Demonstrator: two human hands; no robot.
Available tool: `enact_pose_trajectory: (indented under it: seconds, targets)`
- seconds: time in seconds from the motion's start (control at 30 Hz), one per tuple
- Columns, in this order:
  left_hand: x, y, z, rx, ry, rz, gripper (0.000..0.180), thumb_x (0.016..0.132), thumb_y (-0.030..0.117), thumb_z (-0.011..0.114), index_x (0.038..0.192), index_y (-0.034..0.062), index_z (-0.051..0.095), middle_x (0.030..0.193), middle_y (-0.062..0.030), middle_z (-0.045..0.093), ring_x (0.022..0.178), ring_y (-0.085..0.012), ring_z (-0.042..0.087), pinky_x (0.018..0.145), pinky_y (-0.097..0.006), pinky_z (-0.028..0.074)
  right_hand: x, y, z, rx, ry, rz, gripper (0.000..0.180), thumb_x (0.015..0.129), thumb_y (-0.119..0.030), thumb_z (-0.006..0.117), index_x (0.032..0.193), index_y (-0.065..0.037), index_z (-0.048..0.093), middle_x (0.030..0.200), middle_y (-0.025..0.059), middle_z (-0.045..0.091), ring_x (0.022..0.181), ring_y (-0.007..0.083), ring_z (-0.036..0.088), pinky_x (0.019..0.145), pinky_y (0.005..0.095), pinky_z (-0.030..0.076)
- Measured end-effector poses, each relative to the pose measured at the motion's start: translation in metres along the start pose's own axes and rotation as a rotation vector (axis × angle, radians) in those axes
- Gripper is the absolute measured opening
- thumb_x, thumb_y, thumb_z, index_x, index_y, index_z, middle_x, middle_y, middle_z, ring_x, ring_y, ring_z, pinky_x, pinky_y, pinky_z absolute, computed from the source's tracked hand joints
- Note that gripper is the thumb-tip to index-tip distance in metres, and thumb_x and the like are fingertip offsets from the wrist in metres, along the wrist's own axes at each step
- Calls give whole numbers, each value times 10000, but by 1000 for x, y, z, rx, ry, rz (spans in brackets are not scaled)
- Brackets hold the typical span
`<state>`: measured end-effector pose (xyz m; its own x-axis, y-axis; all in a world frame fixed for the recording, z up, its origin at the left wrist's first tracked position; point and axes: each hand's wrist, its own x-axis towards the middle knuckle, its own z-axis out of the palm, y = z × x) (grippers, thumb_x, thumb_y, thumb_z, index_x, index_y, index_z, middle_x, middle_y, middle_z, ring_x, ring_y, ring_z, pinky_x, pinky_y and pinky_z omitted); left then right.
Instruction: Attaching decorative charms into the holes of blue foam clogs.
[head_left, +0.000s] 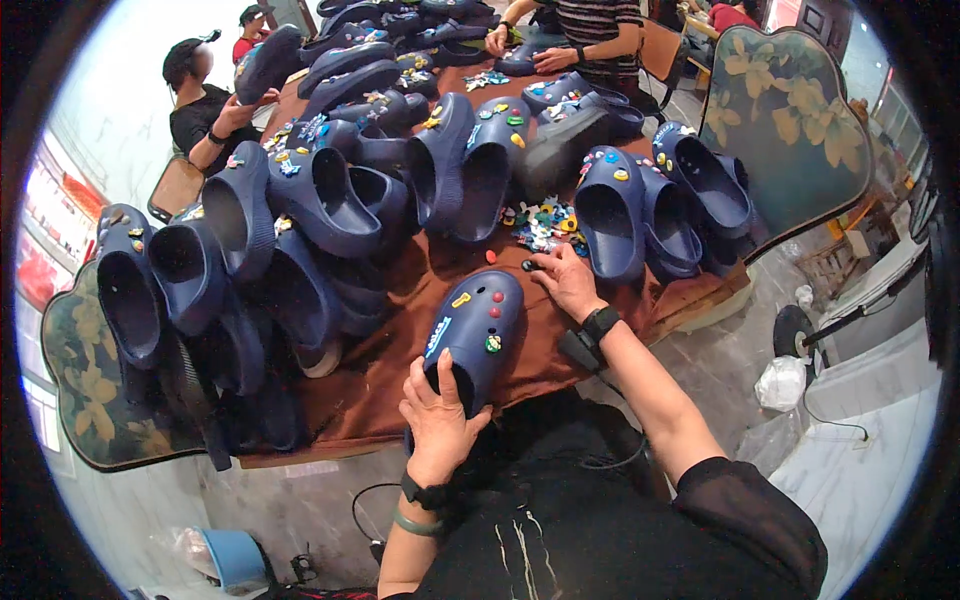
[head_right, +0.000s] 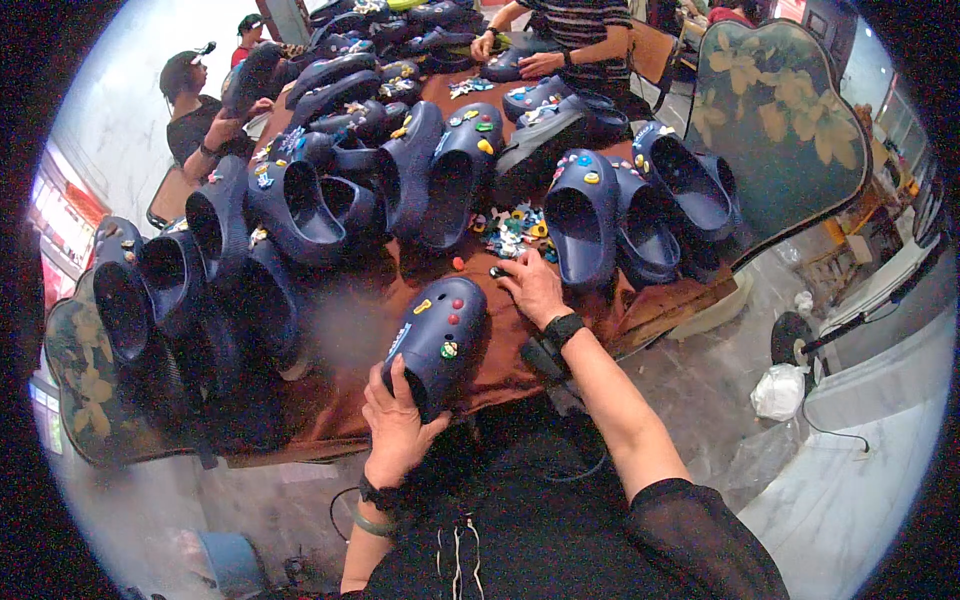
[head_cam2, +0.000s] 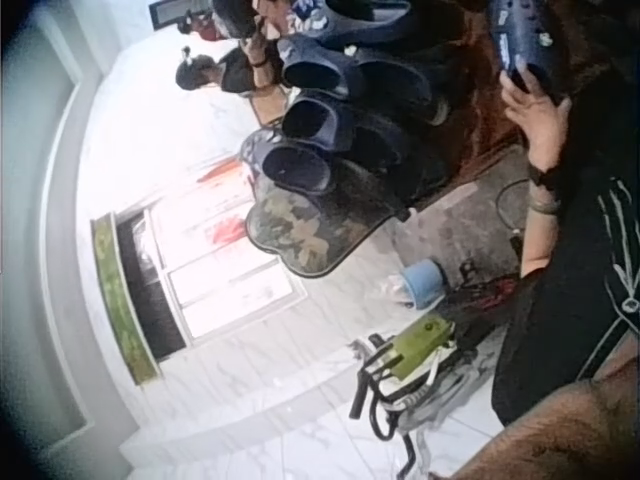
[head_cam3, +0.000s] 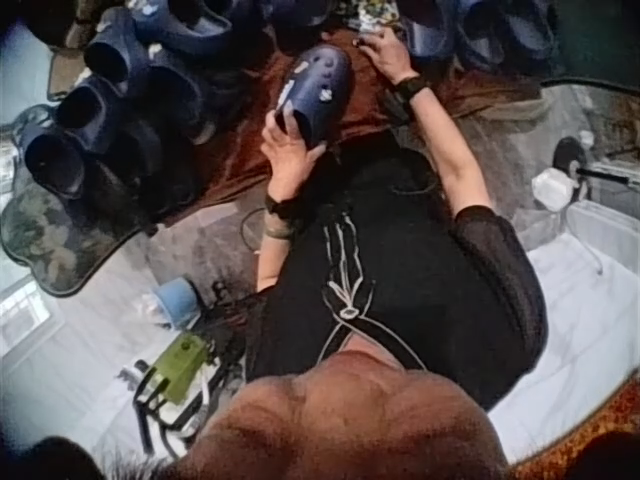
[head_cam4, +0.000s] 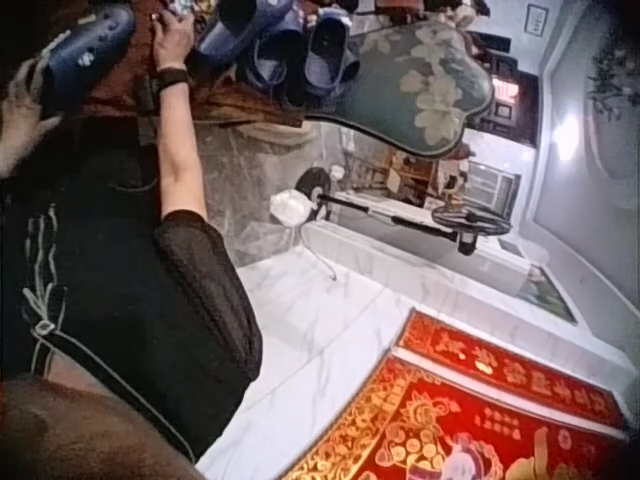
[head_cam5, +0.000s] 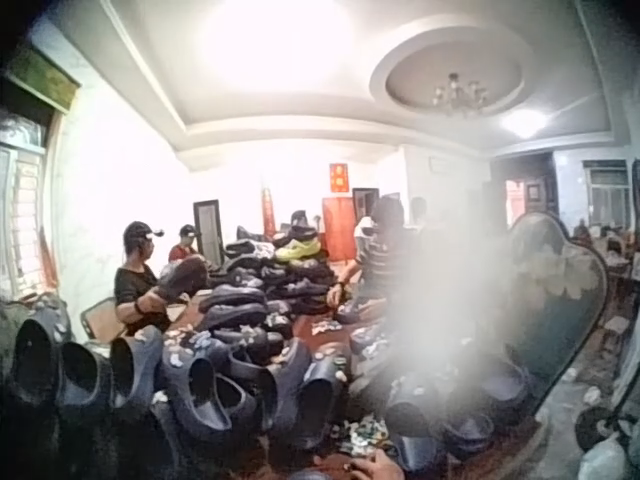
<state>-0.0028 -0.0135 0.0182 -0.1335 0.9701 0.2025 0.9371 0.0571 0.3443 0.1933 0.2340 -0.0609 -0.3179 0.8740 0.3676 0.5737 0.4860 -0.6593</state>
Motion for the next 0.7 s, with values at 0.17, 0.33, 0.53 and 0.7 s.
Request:
enact_pose_trajectory:
  seconds: [0.17, 0.33, 0.53, 0.7]
  targets:
    - [-1, 4, -5, -7, -37, -30, 1190, 638, 276, 858, 1512, 145, 60, 1429, -241, 200, 1259, -447, 315, 948, -580, 349, 4, -18, -7, -119, -48, 39, 253, 830, -293, 724, 1026, -144, 671, 1047, 119, 517, 936, 315, 608, 801, 418, 512]
    - [0, 3, -3, -11, -38, -35, 1185, 638, 287, 856, 1512, 151, 67, 1432, -243, 200, 1264, -445, 311, 951, -578, 348, 4, -9, 8, -147, 17, 19, 220, 808, -235, 738, 957, -106, 641, 1085, 127, 501, 966, 331, 594, 809, 430, 513]
    - [0, 4, -6, -26, -53, -42, 1165, 642, 296, 851, 1510, 153, 87, 1433, -245, 203, 1263, -448, 308, 944, -585, 345, -5, -10, 9, -104, 157, -150, 216, 786, -133, 739, 962, -73, 629, 1005, 123, 562, 976, 330, 589, 793, 421, 513]
    - [-2, 2, -5, -24, -17, -31, 1173, 633, 288, 859, 1510, 158, 93, 1431, -247, 204, 1262, -445, 306, 950, -580, 335, -12, -23, 5, 299, 67, 13, 194, 825, -60, 702, 1009, -30, 649, 909, 99, 664, 822, 218, 660, 715, 325, 526]
